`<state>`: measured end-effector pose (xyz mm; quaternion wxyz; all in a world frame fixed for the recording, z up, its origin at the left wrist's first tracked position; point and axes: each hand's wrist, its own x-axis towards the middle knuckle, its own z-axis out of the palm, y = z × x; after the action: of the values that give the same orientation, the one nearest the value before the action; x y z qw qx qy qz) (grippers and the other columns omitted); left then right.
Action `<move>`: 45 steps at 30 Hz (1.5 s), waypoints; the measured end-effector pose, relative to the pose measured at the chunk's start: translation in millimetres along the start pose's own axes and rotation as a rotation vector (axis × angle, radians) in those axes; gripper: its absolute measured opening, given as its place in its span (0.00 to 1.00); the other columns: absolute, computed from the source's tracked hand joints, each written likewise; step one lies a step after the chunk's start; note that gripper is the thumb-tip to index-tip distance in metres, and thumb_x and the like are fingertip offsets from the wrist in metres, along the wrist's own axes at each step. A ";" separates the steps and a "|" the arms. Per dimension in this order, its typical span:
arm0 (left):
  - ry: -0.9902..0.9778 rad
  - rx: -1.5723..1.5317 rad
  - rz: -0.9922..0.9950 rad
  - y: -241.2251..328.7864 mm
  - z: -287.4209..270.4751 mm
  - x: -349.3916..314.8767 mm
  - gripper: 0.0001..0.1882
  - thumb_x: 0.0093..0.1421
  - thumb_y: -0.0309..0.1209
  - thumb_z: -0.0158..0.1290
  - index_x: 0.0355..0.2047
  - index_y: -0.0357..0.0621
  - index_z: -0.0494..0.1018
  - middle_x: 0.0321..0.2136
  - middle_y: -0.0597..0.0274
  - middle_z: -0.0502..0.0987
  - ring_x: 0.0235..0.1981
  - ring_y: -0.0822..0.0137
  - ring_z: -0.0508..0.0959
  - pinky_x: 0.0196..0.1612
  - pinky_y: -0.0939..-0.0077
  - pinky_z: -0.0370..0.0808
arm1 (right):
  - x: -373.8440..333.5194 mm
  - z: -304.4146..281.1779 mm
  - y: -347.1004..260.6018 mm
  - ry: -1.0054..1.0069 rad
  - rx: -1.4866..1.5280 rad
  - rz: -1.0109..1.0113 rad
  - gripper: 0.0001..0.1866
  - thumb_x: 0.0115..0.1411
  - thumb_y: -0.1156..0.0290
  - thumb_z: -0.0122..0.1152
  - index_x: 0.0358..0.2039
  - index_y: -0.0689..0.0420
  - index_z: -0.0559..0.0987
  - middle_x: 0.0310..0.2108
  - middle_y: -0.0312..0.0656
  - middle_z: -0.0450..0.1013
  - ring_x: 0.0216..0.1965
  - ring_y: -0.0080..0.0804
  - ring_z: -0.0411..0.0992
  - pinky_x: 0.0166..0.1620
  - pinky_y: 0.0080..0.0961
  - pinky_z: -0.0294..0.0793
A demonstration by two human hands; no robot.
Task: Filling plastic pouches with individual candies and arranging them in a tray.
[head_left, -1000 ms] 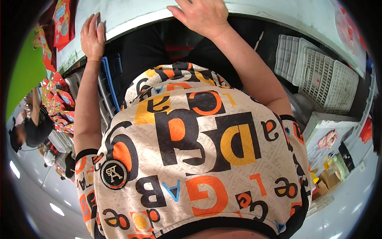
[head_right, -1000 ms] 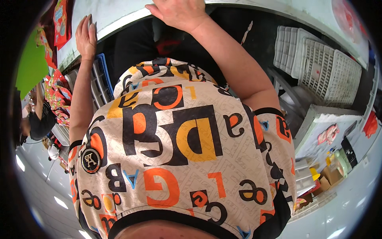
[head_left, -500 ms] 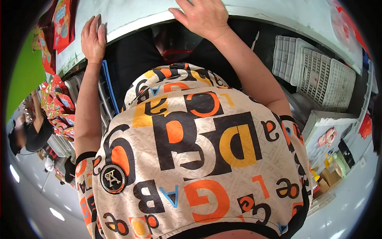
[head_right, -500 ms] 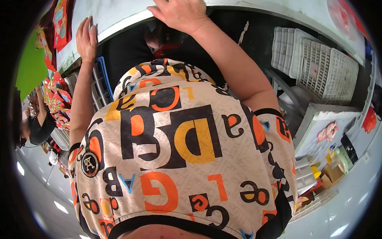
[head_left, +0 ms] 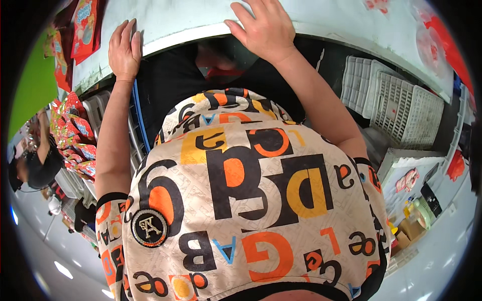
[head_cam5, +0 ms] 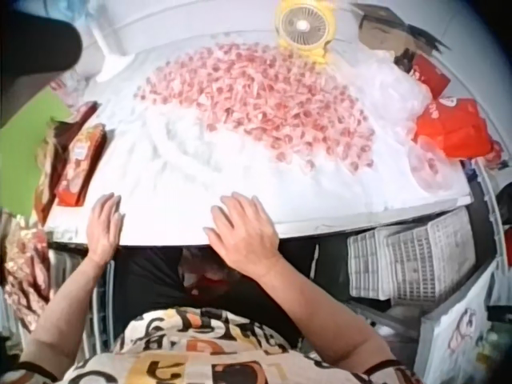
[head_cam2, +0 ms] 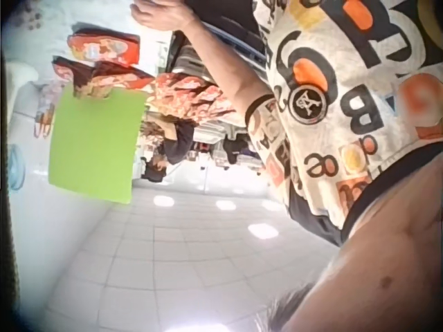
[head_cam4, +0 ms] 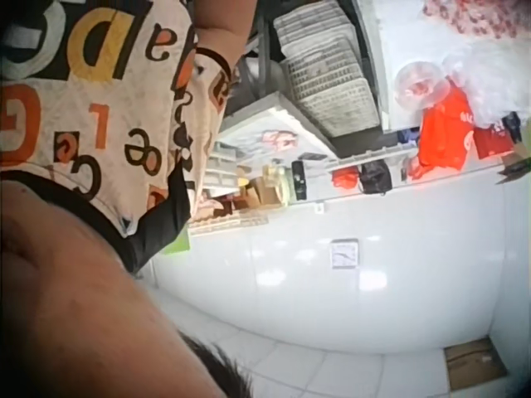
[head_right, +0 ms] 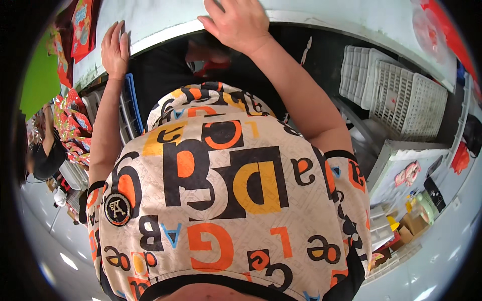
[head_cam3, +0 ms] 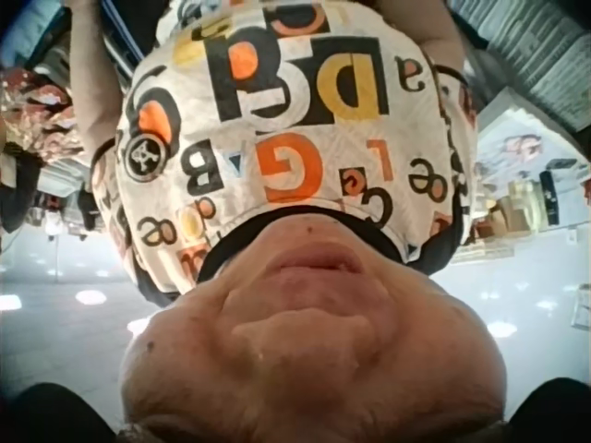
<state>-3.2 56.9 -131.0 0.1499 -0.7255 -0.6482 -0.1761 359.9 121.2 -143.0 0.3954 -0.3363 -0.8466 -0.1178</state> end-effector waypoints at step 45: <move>-0.019 -0.019 -0.011 10.5 -2.9 2.8 0.21 0.69 0.46 0.44 0.59 0.57 0.72 0.58 0.60 0.70 0.60 0.56 0.69 0.62 0.63 0.66 | -3.8 1.3 7.5 0.100 -0.023 -0.070 0.20 0.55 0.61 0.64 0.45 0.59 0.78 0.48 0.48 0.72 0.53 0.46 0.70 0.57 0.44 0.69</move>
<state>7.4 56.9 -127.0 0.1359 -0.7249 -0.6520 -0.1761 365.9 125.6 -147.2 0.4289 -0.3046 -0.8357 -0.1580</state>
